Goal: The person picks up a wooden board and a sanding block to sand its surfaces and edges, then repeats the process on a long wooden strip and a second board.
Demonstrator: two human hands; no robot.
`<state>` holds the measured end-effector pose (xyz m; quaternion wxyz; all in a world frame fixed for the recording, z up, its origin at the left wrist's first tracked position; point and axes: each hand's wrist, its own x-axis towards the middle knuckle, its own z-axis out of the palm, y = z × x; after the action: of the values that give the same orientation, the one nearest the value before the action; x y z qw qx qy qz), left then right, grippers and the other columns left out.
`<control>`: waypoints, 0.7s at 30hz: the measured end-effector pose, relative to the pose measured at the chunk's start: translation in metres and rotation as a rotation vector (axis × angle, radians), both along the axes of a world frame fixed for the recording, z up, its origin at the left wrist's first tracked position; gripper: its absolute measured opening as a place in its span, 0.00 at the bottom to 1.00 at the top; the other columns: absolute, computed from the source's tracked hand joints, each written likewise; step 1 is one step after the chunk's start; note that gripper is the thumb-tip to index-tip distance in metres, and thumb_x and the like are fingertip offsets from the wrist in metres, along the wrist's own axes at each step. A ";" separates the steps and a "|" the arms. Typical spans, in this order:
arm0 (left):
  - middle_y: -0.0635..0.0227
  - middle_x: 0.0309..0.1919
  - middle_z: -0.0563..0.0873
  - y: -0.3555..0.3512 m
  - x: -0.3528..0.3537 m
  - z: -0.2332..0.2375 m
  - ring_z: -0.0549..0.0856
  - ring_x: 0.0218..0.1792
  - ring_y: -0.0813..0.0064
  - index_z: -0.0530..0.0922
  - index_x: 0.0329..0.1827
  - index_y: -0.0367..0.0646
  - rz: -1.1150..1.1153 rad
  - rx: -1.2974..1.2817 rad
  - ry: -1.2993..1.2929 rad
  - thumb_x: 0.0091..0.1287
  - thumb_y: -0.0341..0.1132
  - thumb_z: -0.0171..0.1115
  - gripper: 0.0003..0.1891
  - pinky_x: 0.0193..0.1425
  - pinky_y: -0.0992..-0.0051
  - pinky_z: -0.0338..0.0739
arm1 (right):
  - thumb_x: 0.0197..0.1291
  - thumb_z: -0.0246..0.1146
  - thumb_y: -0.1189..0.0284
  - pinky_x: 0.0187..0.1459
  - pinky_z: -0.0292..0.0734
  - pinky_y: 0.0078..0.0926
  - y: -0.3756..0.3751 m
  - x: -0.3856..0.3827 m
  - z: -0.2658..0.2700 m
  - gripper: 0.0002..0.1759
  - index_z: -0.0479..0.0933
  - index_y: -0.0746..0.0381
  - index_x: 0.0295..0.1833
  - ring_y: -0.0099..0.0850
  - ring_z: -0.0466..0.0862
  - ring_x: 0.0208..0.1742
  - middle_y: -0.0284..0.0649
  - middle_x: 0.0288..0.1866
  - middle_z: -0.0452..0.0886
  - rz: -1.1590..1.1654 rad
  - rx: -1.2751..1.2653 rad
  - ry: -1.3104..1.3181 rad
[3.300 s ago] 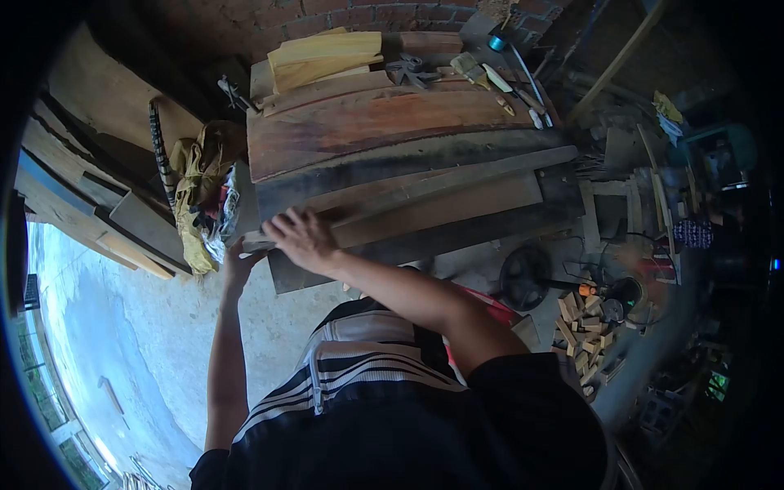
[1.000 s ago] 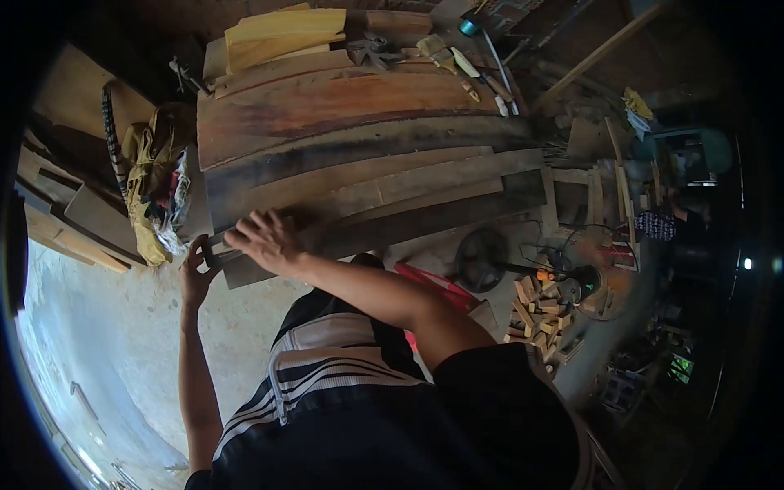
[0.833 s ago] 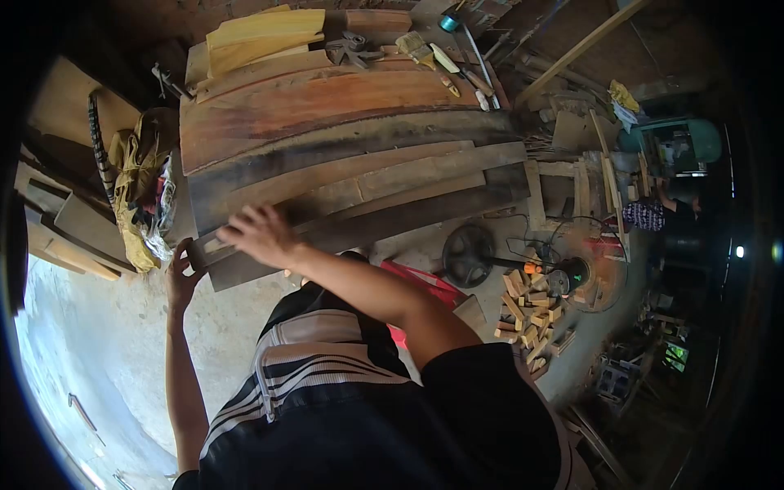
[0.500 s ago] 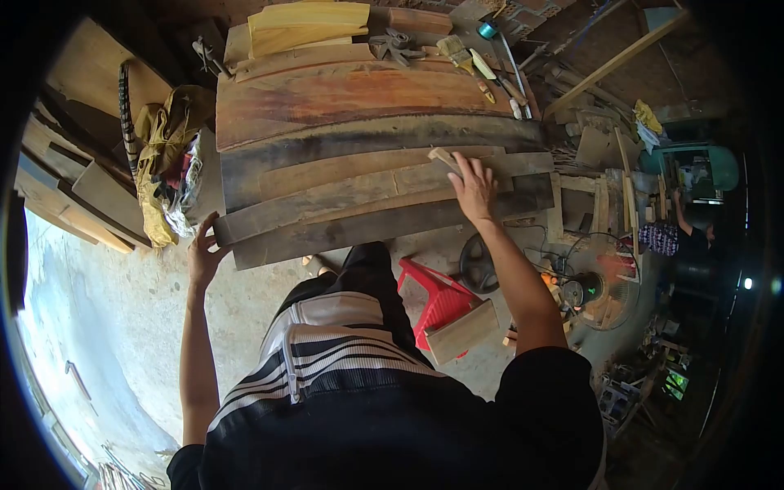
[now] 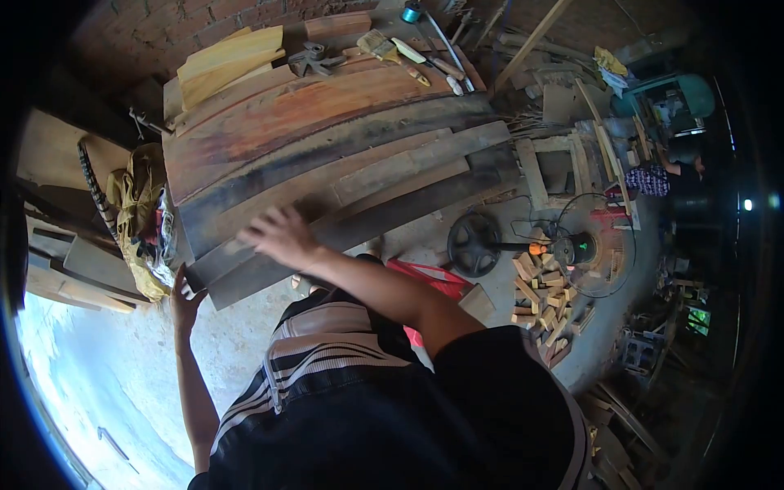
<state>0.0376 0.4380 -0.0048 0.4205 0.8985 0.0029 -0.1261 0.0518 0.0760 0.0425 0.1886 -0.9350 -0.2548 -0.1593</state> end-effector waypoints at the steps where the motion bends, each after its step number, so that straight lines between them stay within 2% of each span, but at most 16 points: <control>1: 0.55 0.76 0.71 -0.003 0.000 0.006 0.68 0.76 0.53 0.62 0.81 0.50 -0.142 0.273 -0.281 0.50 0.34 0.83 0.53 0.76 0.50 0.64 | 0.52 0.74 0.59 0.49 0.73 0.45 -0.043 -0.002 0.014 0.25 0.78 0.39 0.58 0.38 0.77 0.51 0.28 0.46 0.78 -0.127 -0.030 -0.009; 2: 0.55 0.76 0.71 -0.012 0.000 0.016 0.68 0.76 0.53 0.62 0.81 0.50 -0.140 0.272 -0.277 0.50 0.34 0.83 0.53 0.76 0.50 0.64 | 0.54 0.73 0.59 0.45 0.74 0.45 -0.087 -0.004 0.025 0.25 0.78 0.40 0.59 0.39 0.79 0.47 0.30 0.45 0.78 -0.257 -0.079 0.049; 4: 0.54 0.81 0.62 -0.049 0.003 0.043 0.60 0.79 0.49 0.61 0.82 0.52 -0.086 0.436 -0.412 0.53 0.40 0.81 0.52 0.80 0.49 0.54 | 0.59 0.71 0.59 0.42 0.75 0.45 -0.176 -0.007 0.025 0.26 0.76 0.44 0.63 0.44 0.79 0.45 0.36 0.47 0.79 -0.589 -0.258 0.094; 6: 0.54 0.80 0.62 -0.093 0.013 0.064 0.60 0.79 0.47 0.62 0.82 0.52 -0.200 0.484 -0.418 0.56 0.44 0.79 0.50 0.80 0.49 0.57 | 0.66 0.66 0.55 0.46 0.77 0.54 -0.260 -0.004 0.005 0.27 0.72 0.46 0.69 0.51 0.79 0.49 0.41 0.53 0.78 -0.826 -0.203 0.144; 8: 0.55 0.80 0.63 -0.144 0.021 0.070 0.62 0.78 0.48 0.63 0.81 0.52 -0.312 0.454 -0.450 0.58 0.45 0.78 0.47 0.80 0.52 0.58 | 0.69 0.62 0.55 0.49 0.78 0.53 -0.292 0.002 0.007 0.26 0.71 0.48 0.69 0.53 0.80 0.53 0.43 0.54 0.78 -1.063 -0.232 0.130; 10: 0.56 0.80 0.63 -0.201 0.030 0.074 0.62 0.78 0.49 0.64 0.81 0.52 -0.415 0.394 -0.422 0.59 0.47 0.76 0.46 0.80 0.54 0.59 | 0.68 0.63 0.57 0.49 0.79 0.53 -0.267 0.008 -0.001 0.26 0.71 0.51 0.69 0.52 0.80 0.52 0.43 0.55 0.78 -1.048 -0.138 0.095; 11: 0.56 0.80 0.62 -0.225 0.034 0.070 0.62 0.78 0.51 0.64 0.81 0.52 -0.481 0.374 -0.422 0.60 0.49 0.75 0.45 0.79 0.54 0.60 | 0.66 0.65 0.59 0.47 0.80 0.51 -0.234 0.009 0.013 0.26 0.72 0.53 0.68 0.51 0.79 0.52 0.42 0.55 0.78 -0.998 -0.091 0.205; 12: 0.56 0.80 0.62 -0.249 0.040 0.065 0.62 0.78 0.51 0.64 0.81 0.52 -0.489 0.373 -0.422 0.60 0.49 0.75 0.45 0.79 0.54 0.60 | 0.64 0.68 0.62 0.46 0.81 0.49 -0.203 0.004 0.019 0.26 0.72 0.53 0.66 0.49 0.79 0.50 0.41 0.52 0.78 -0.851 -0.080 0.233; 14: 0.57 0.79 0.63 -0.288 0.046 0.055 0.64 0.76 0.52 0.64 0.80 0.52 -0.570 0.314 -0.492 0.60 0.51 0.74 0.45 0.76 0.55 0.64 | 0.57 0.72 0.60 0.44 0.81 0.46 -0.159 -0.010 0.006 0.31 0.72 0.52 0.66 0.43 0.78 0.48 0.38 0.47 0.76 -0.563 -0.103 0.048; 15: 0.57 0.79 0.63 -0.302 0.046 0.050 0.64 0.76 0.52 0.64 0.80 0.52 -0.583 0.318 -0.493 0.60 0.51 0.74 0.45 0.76 0.55 0.64 | 0.54 0.74 0.60 0.43 0.80 0.43 -0.149 -0.016 0.012 0.33 0.72 0.51 0.65 0.42 0.79 0.48 0.37 0.47 0.76 -0.462 -0.137 0.061; 17: 0.60 0.72 0.71 -0.323 0.051 0.042 0.71 0.69 0.54 0.66 0.79 0.52 -0.555 0.314 -0.441 0.60 0.54 0.72 0.44 0.70 0.57 0.69 | 0.54 0.75 0.61 0.44 0.80 0.43 -0.169 -0.016 0.008 0.33 0.74 0.51 0.66 0.41 0.79 0.48 0.36 0.47 0.76 -0.480 -0.115 0.052; 18: 0.60 0.72 0.71 -0.325 0.052 0.038 0.71 0.69 0.54 0.66 0.79 0.52 -0.554 0.322 -0.439 0.60 0.54 0.72 0.44 0.70 0.57 0.69 | 0.54 0.75 0.61 0.43 0.81 0.43 -0.192 -0.015 0.009 0.33 0.74 0.51 0.66 0.41 0.79 0.47 0.36 0.47 0.76 -0.507 -0.121 0.030; 20: 0.62 0.61 0.75 -0.326 0.046 0.031 0.75 0.59 0.57 0.67 0.77 0.53 -0.541 0.455 -0.462 0.59 0.55 0.73 0.44 0.66 0.58 0.71 | 0.59 0.70 0.60 0.43 0.81 0.48 -0.257 -0.005 0.013 0.30 0.72 0.55 0.66 0.48 0.79 0.48 0.42 0.49 0.78 -0.697 -0.143 0.136; 21: 0.63 0.57 0.76 -0.326 0.045 0.027 0.75 0.58 0.58 0.68 0.77 0.54 -0.530 0.490 -0.512 0.59 0.58 0.71 0.43 0.65 0.60 0.73 | 0.63 0.67 0.59 0.45 0.81 0.50 -0.291 0.002 0.018 0.29 0.71 0.55 0.67 0.50 0.79 0.50 0.43 0.52 0.78 -0.846 -0.193 0.215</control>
<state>0.0822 0.1119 0.0225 0.1356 0.9436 -0.3020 0.0013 0.0541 -0.2153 0.0606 0.0439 -0.9815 0.1575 -0.0999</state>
